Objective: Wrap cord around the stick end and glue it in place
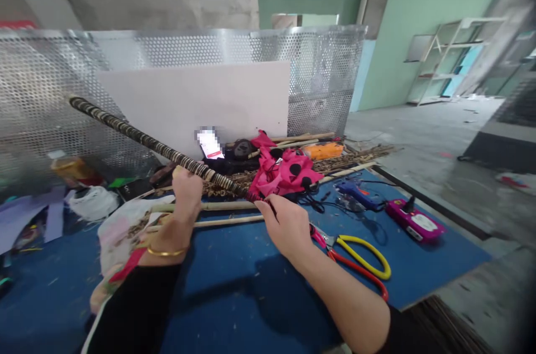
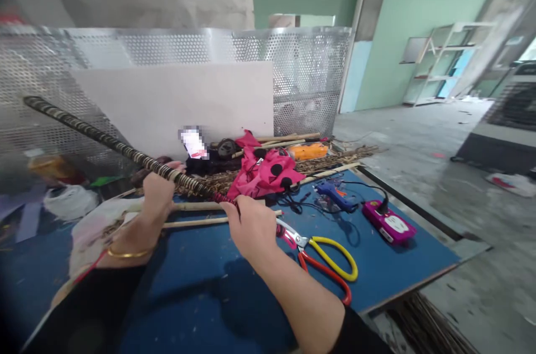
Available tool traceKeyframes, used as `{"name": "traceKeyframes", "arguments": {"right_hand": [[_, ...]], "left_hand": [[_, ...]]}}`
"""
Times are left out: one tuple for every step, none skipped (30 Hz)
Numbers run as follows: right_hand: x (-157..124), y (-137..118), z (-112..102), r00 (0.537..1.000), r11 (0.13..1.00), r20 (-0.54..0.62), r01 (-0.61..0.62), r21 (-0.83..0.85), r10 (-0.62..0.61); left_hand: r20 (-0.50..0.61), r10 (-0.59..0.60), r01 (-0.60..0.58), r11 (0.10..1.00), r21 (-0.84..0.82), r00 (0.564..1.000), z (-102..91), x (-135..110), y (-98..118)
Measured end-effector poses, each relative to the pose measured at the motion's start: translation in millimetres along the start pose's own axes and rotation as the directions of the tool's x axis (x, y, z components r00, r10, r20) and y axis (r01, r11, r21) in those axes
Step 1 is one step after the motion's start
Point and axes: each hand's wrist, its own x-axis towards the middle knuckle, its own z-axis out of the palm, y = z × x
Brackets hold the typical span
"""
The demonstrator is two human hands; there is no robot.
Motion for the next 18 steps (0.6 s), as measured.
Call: {"name": "traceKeyframes", "arguments": {"right_hand": [[-0.1, 0.3, 0.4, 1.000, 0.999, -0.005, 0.003, -0.032, -0.003], [-0.4, 0.8, 1.1, 1.000, 0.999, -0.010, 0.008, -0.054, -0.009], [-0.9, 1.3, 2.0, 1.000, 0.998, -0.013, 0.014, -0.067, -0.015], [-1.6, 1.9, 3.3, 1.000, 0.997, -0.016, 0.022, -0.072, -0.023], [-2.4, 2.5, 4.8, 0.999, 0.997, -0.018, 0.034, -0.075, -0.035], [-3.3, 3.1, 6.5, 0.998, 0.995, -0.019, 0.050, -0.081, -0.052], [-4.3, 3.6, 8.2, 0.997, 0.994, -0.018, 0.071, -0.087, -0.072], [-5.4, 3.8, 9.8, 0.995, 0.991, -0.016, 0.095, -0.092, -0.097], [-6.6, 3.8, 11.4, 0.992, 0.988, -0.013, 0.122, -0.095, -0.124], [-7.7, 3.6, 12.7, 0.988, 0.984, -0.009, 0.151, -0.097, -0.153], [-8.7, 3.4, 13.9, 0.983, 0.979, -0.005, 0.182, -0.098, -0.183], [-9.5, 3.1, 14.8, 0.977, 0.973, -0.002, 0.211, -0.098, -0.212], [-10.0, 3.1, 15.4, 0.971, 0.966, 0.002, 0.237, -0.098, -0.238], [-10.1, 3.4, 15.8, 0.966, 0.961, 0.004, 0.259, -0.099, -0.260], [-9.8, 4.2, 15.9, 0.961, 0.956, 0.004, 0.276, -0.098, -0.277], [-9.1, 5.6, 15.8, 0.958, 0.953, 0.001, 0.286, -0.100, -0.287], [-8.0, 7.4, 15.5, 0.956, 0.950, -0.002, 0.292, -0.110, -0.294], [-6.6, 9.6, 15.1, 0.954, 0.946, -0.002, 0.298, -0.129, -0.301]], "left_hand": [[0.040, -0.037, 0.037, 0.999, -0.015, 0.999, 0.1, -14.3, 2.7], [0.098, -0.074, 0.077, 0.997, -0.027, 0.992, -0.9, -28.9, 6.3], [0.157, -0.107, 0.114, 0.993, -0.035, 0.982, -3.1, -43.3, 10.6], [0.217, -0.130, 0.142, 0.989, -0.043, 0.967, -6.3, -57.2, 15.5], [0.268, -0.143, 0.161, 0.986, -0.049, 0.953, -10.4, -70.0, 20.7], [0.308, -0.149, 0.174, 0.983, -0.056, 0.940, -15.1, -81.4, 25.7], [0.367, -0.160, 0.200, 0.977, -0.072, 0.916, -20.1, -91.1, 30.2], [0.438, -0.187, 0.258, 0.960, -0.108, 0.879, -25.0, -99.0, 33.6], [0.471, -0.217, 0.317, 0.938, -0.143, 0.855, -29.7, -104.8, 35.8], [0.487, -0.249, 0.373, 0.911, -0.177, 0.838, -33.8, -108.8, 36.4], [0.486, -0.282, 0.423, 0.882, -0.209, 0.827, -37.3, -111.1, 35.7], [0.468, -0.313, 0.457, 0.858, -0.233, 0.826, -40.0, -111.9, 33.8], [0.447, -0.339, 0.480, 0.840, -0.251, 0.827, -42.1, -111.6, 31.0], [0.429, -0.357, 0.493, 0.829, -0.263, 0.830, -43.8, -110.5, 27.9], [0.412, -0.364, 0.495, 0.825, -0.273, 0.835, -45.2, -109.0, 24.8], [0.398, -0.359, 0.486, 0.826, -0.286, 0.844, -46.6, -107.2, 21.9], [0.383, -0.342, 0.466, 0.832, -0.301, 0.858, -48.0, -105.5, 19.6], [0.366, -0.319, 0.439, 0.841, -0.316, 0.874, -49.5, -104.0, 17.9]]}}
